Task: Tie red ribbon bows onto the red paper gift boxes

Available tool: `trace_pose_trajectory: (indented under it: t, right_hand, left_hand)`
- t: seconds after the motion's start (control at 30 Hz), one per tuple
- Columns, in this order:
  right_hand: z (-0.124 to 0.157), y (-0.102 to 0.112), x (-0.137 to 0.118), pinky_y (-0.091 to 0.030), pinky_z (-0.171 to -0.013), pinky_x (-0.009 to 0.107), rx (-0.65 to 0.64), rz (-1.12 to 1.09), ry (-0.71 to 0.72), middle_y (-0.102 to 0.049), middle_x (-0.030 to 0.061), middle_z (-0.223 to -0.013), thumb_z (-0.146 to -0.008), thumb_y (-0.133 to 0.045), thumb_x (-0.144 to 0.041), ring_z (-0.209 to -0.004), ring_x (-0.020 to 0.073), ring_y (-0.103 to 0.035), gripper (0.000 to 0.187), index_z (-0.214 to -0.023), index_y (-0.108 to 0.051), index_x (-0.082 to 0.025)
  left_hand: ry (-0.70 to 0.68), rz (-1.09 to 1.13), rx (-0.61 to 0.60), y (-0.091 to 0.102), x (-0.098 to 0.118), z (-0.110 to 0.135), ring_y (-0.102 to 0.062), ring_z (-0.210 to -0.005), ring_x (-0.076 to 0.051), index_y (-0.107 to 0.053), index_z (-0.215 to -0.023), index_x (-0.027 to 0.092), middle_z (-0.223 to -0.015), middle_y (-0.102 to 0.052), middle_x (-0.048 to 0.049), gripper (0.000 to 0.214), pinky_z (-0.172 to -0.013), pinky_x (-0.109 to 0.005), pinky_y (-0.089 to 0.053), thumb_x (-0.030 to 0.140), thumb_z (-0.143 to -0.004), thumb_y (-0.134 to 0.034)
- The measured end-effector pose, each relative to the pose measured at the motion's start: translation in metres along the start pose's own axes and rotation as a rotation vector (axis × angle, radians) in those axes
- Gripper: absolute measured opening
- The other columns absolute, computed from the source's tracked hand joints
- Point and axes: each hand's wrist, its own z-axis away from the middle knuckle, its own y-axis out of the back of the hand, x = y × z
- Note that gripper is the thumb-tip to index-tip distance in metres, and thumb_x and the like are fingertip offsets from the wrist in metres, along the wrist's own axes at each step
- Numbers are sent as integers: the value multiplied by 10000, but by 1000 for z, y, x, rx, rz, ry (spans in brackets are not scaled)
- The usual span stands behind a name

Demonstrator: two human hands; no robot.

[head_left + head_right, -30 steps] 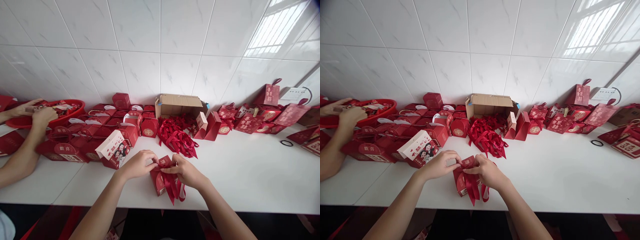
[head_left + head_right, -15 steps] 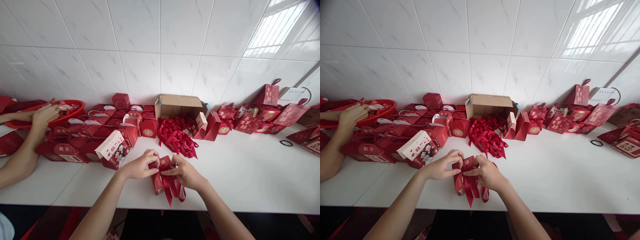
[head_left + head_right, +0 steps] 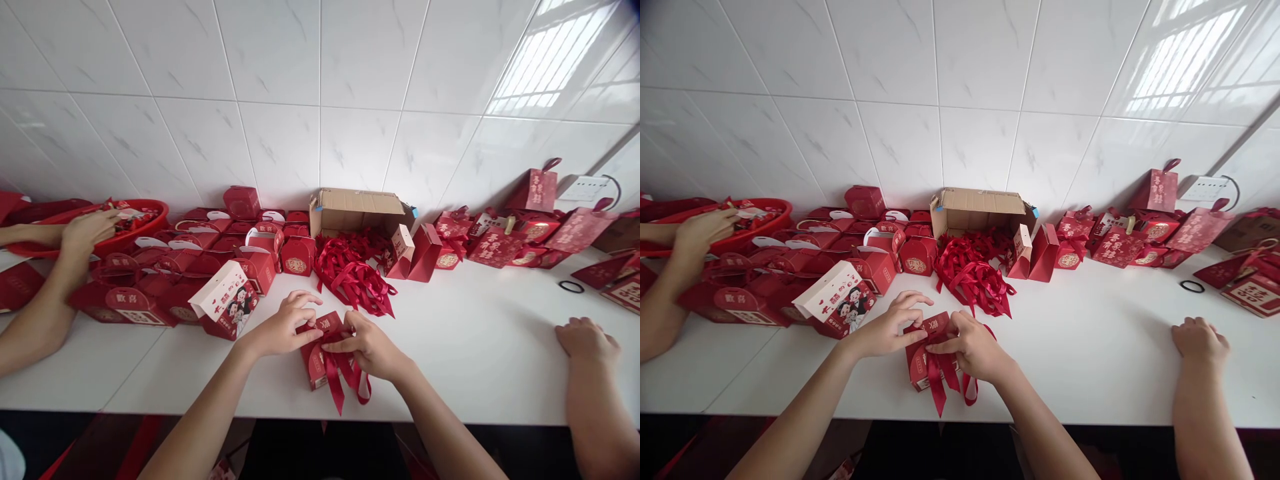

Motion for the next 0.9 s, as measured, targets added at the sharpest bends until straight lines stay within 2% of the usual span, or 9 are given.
trace_pose_trajectory:
  t: [0.17, 0.27, 0.33, 0.43, 0.57, 0.67, 0.9]
  right_hand:
    - [2, 0, 2, -430, -627, 293, 42, -16, -11, -469, 42, -773, -891, -374, -87, -728, 175, -456, 454, -1084, -703, -334]
    - [1, 0, 2, -462, -656, 309, 107, -94, -18, -547, 52, -811, -923, -381, -138, -730, 173, -506, 393, -1181, -642, -280]
    - [0, -1, 2, -485, -706, 324, 166, -169, -81, -610, 55, -869, -927, -436, -189, -771, 175, -557, 334, -1213, -595, -260]
    - [-1, -4, 4, -501, -742, 327, 281, -265, -204, -673, 51, -932, -897, -537, -256, -816, 181, -611, 221, -1100, -624, -244]
    - [-2, -8, 8, -490, -653, 296, 373, -330, -308, -698, 37, -818, -850, -613, -273, -735, 176, -621, 86, -871, -678, -221]
    - [-3, -10, 8, -483, -625, 281, 389, -357, -321, -696, 33, -785, -845, -619, -272, -713, 168, -619, 85, -831, -676, -211]
    - [-4, -16, 6, -495, -632, 279, 406, -396, -328, -701, 30, -770, -847, -614, -298, -690, 161, -624, 111, -816, -668, -205]
  left_hand:
    - [43, 95, 101, -4, 1, 0, -456, -1220, -241, -600, -631, 212, -1208, -604, -59, 267, -1040, -416, -367, 337, -862, -554]
    - [72, 237, 136, -9, 4, 5, -502, -1176, -230, -568, -642, 202, -1144, -628, -79, 252, -1024, -395, -389, 324, -861, -551]
    - [99, 340, 156, -14, 8, 8, -535, -1133, -218, -538, -701, 200, -1114, -634, -82, 182, -1000, -374, -413, 307, -846, -567]
    - [152, 449, 170, -22, 17, 10, -580, -1056, -202, -506, -775, 200, -1057, -649, -68, 129, -953, -347, -443, 283, -823, -592]
    - [210, 480, 216, -31, 22, 10, -595, -1034, -203, -530, -819, 201, -1005, -666, -47, 107, -939, -341, -444, 268, -806, -612]
    - [232, 512, 247, -37, 23, 8, -602, -1041, -209, -513, -783, 204, -988, -675, -42, 134, -928, -340, -450, 277, -798, -624]
    - [324, 570, 376, -50, 22, 2, -622, -1049, -241, -379, -604, 212, -809, -690, -45, 331, -897, -357, -465, 315, -800, -625]
